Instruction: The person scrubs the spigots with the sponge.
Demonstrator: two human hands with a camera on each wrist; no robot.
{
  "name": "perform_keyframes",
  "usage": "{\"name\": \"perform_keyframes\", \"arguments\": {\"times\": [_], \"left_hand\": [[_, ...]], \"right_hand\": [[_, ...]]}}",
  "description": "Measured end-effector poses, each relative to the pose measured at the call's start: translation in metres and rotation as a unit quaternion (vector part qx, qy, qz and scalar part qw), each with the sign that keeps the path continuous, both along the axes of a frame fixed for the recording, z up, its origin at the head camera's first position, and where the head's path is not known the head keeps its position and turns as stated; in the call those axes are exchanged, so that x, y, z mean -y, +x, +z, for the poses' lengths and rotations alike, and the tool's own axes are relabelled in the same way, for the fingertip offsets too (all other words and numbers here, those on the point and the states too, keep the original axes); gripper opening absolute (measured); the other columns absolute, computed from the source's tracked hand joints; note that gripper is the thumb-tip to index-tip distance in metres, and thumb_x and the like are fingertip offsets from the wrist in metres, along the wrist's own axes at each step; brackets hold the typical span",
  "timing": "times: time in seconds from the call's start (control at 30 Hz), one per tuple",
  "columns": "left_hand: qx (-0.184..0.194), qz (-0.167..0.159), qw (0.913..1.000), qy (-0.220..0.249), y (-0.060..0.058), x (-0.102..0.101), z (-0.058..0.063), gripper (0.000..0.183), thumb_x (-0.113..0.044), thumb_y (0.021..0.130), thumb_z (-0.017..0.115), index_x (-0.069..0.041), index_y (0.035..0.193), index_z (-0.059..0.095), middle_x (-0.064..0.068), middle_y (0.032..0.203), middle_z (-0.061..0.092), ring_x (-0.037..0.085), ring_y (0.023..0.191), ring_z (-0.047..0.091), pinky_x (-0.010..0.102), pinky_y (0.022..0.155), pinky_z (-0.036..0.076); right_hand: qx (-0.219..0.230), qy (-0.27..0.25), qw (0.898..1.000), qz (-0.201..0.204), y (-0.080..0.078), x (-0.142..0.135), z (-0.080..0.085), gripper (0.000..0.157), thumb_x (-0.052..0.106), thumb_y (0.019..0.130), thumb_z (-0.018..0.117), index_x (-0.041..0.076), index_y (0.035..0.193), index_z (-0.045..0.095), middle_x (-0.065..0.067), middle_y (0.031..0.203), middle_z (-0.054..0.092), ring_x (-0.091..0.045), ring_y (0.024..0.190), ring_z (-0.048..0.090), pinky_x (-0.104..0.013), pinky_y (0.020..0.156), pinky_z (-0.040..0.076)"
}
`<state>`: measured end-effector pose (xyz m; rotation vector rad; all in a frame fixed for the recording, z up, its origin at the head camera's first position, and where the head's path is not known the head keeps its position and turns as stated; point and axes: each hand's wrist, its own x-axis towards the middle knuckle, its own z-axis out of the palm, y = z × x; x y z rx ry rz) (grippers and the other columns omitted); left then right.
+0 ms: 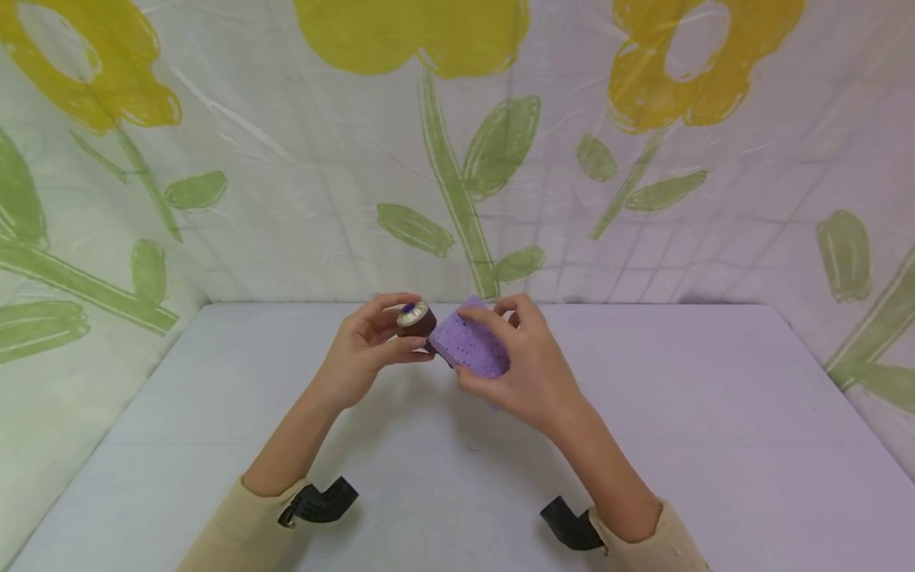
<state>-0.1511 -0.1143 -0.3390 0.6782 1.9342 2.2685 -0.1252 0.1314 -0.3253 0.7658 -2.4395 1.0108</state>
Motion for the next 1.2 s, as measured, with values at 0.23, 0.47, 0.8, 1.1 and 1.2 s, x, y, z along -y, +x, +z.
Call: {"name": "perform_keyframes", "arguments": {"times": [0.23,0.47,0.8,1.1,1.2], "left_hand": [[-0.038,0.039,0.9977,-0.042,0.0008,-0.0019,-0.0017,0.047,0.018,0.094,0.066,0.013,0.139,0.053,0.034,0.122,0.064,0.013,0.098,0.072,0.035,0.080,0.066],[-0.079,0.081,0.9892,-0.092,0.0045,-0.0025,0.0000,0.045,0.011,0.092,0.074,0.007,0.135,0.061,0.029,0.118,0.070,0.015,0.096,0.071,0.023,0.082,0.061],[-0.083,0.108,0.9835,-0.119,0.0052,-0.0037,-0.0002,0.044,0.006,0.091,0.078,0.002,0.133,0.063,0.025,0.114,0.072,0.022,0.090,0.074,0.022,0.073,0.060],[-0.075,0.116,0.9841,-0.111,0.0065,-0.0055,0.0025,0.042,0.005,0.093,0.077,0.001,0.132,0.061,0.024,0.112,0.070,0.030,0.096,0.077,0.025,0.071,0.062],[-0.055,0.103,0.9887,-0.094,0.0062,-0.0055,0.0029,0.042,0.006,0.094,0.075,0.001,0.133,0.060,0.021,0.111,0.068,0.020,0.093,0.076,0.025,0.065,0.062]], "right_hand": [[-0.008,0.008,1.000,0.002,-0.0004,-0.0027,0.0014,0.059,0.019,0.076,0.091,0.016,0.132,0.073,-0.015,0.118,0.054,-0.033,0.103,0.058,-0.045,0.076,0.058],[0.015,0.018,1.000,0.004,0.0000,-0.0044,0.0034,0.058,0.019,0.077,0.092,0.018,0.132,0.073,-0.012,0.118,0.053,-0.030,0.103,0.055,-0.043,0.077,0.057],[0.017,0.019,1.000,-0.011,-0.0010,-0.0070,0.0047,0.060,0.019,0.076,0.091,0.018,0.133,0.072,-0.014,0.121,0.053,-0.032,0.104,0.058,-0.045,0.078,0.058],[0.035,-0.003,0.999,0.001,-0.0010,-0.0077,0.0058,0.063,0.018,0.077,0.092,0.018,0.135,0.070,-0.013,0.119,0.053,-0.030,0.100,0.060,-0.042,0.075,0.059],[0.039,-0.012,0.999,-0.014,-0.0021,-0.0089,0.0060,0.063,0.017,0.078,0.090,0.016,0.137,0.068,-0.014,0.119,0.053,-0.031,0.098,0.060,-0.040,0.072,0.058]]}}
